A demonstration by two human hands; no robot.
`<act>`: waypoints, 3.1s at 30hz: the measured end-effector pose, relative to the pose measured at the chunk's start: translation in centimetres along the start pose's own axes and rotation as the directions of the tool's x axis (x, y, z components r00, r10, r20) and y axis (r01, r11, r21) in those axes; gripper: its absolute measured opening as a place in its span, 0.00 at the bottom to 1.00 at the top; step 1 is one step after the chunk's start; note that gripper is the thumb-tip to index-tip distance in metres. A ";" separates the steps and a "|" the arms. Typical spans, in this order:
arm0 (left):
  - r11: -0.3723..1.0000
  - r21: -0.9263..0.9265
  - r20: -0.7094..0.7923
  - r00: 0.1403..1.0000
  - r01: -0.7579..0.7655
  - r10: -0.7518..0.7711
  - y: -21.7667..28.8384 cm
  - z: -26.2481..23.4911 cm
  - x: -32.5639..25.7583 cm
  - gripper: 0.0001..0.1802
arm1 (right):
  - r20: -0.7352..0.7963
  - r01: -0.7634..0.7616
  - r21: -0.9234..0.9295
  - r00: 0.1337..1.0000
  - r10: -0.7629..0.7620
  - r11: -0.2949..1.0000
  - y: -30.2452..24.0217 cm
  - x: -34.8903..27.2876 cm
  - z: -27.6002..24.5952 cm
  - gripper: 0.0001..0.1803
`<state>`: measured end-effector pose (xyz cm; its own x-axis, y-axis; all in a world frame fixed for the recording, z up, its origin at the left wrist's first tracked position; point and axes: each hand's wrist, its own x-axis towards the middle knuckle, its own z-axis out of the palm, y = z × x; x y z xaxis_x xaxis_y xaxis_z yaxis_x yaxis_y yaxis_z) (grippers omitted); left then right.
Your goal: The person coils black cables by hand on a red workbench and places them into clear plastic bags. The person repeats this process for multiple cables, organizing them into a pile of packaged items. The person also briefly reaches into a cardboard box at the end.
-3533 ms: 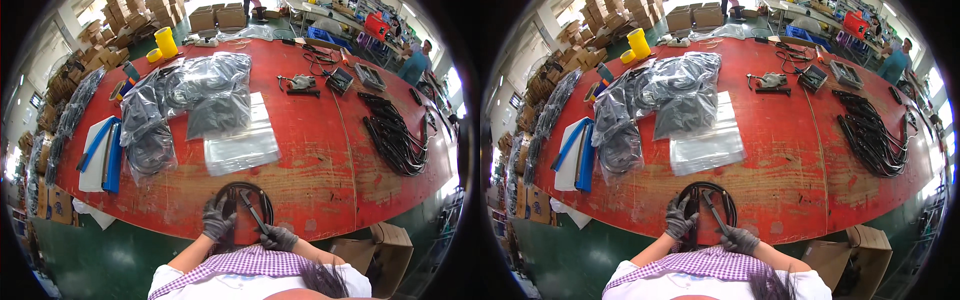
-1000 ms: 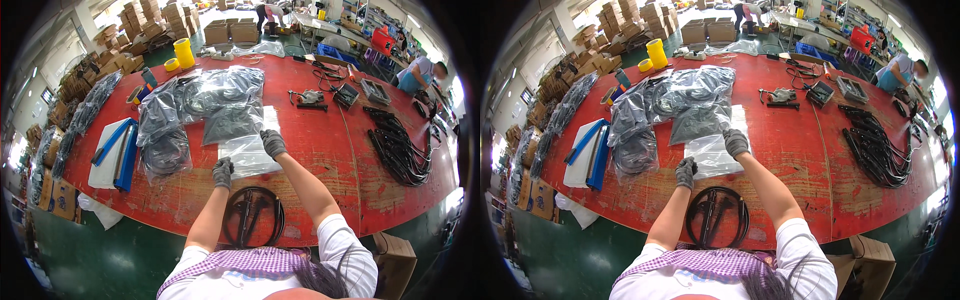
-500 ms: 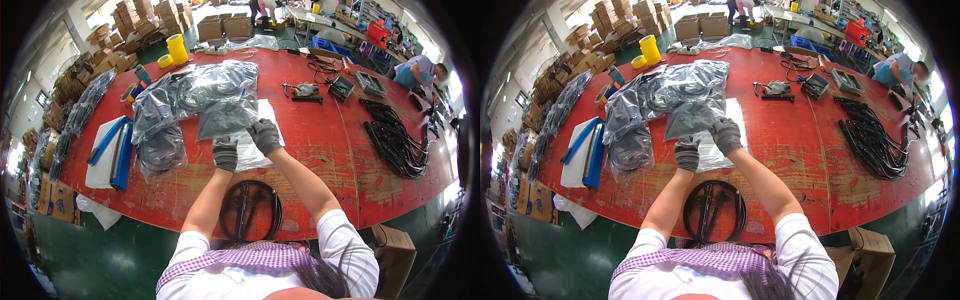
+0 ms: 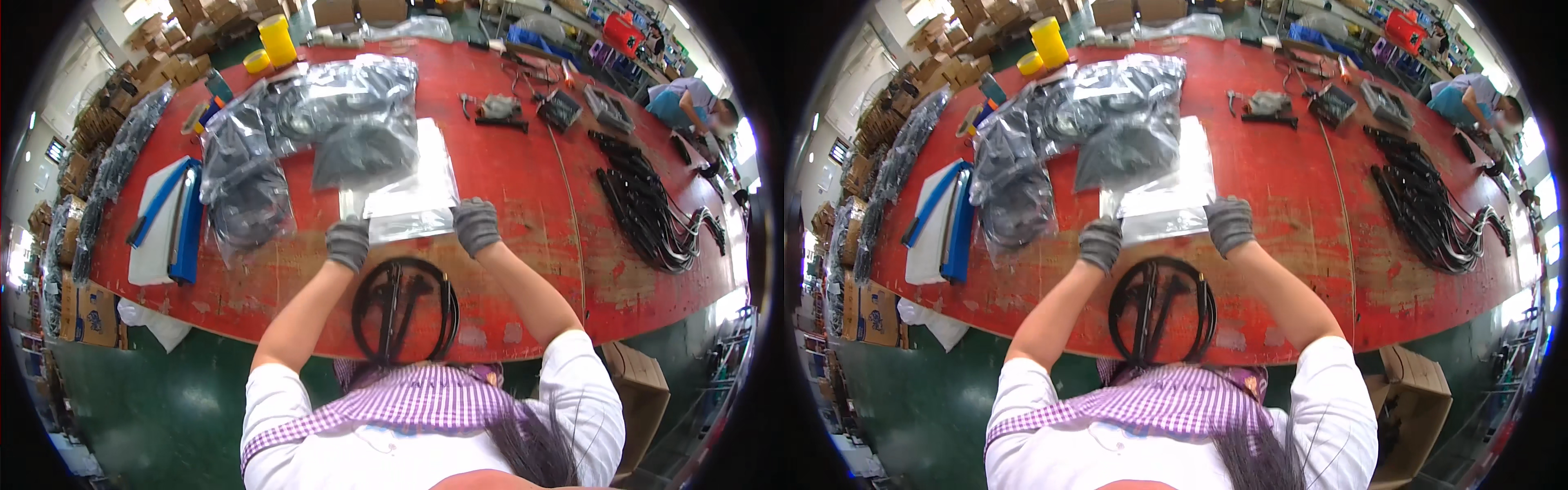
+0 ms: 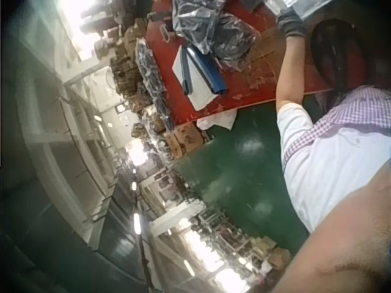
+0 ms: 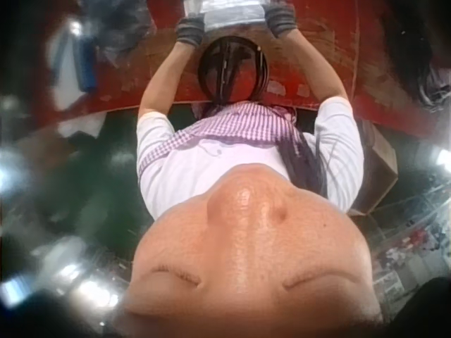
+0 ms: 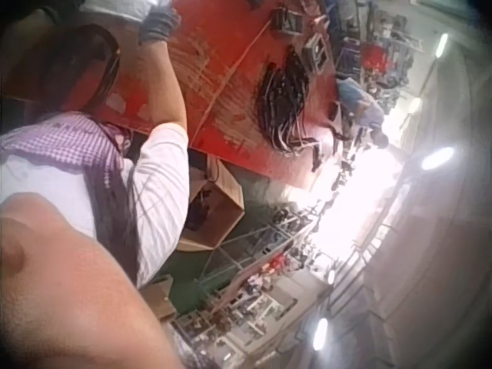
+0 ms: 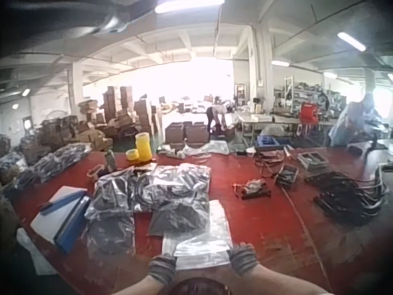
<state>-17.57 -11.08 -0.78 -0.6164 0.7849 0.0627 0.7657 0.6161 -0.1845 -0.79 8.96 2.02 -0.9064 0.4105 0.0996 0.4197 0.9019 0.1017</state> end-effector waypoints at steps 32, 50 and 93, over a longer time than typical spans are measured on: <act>-0.115 -0.993 -0.012 0.999 -0.007 0.045 -9.1 -17.0 -25.6 0.12 | -0.069 0.255 0.914 0.863 -0.501 0.314 -2.2 -12.5 -16.1 0.23; 0.805 -0.512 -0.512 0.646 0.300 -0.566 -23.5 -20.4 -5.3 0.14 | -0.539 0.478 0.768 0.842 0.028 0.427 -12.4 11.9 -19.0 0.11; 0.942 -0.208 0.069 0.957 -0.264 0.283 4.6 -1.8 -11.0 0.20 | 0.223 -0.699 -0.180 0.656 0.721 0.692 39.1 -12.8 4.1 0.29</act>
<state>-6.92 -16.70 -0.57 -0.3857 0.9207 -0.0596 0.9219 0.3871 0.0134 27.06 39.55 0.66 -0.3032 0.9494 -0.0820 0.9327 0.3133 0.1784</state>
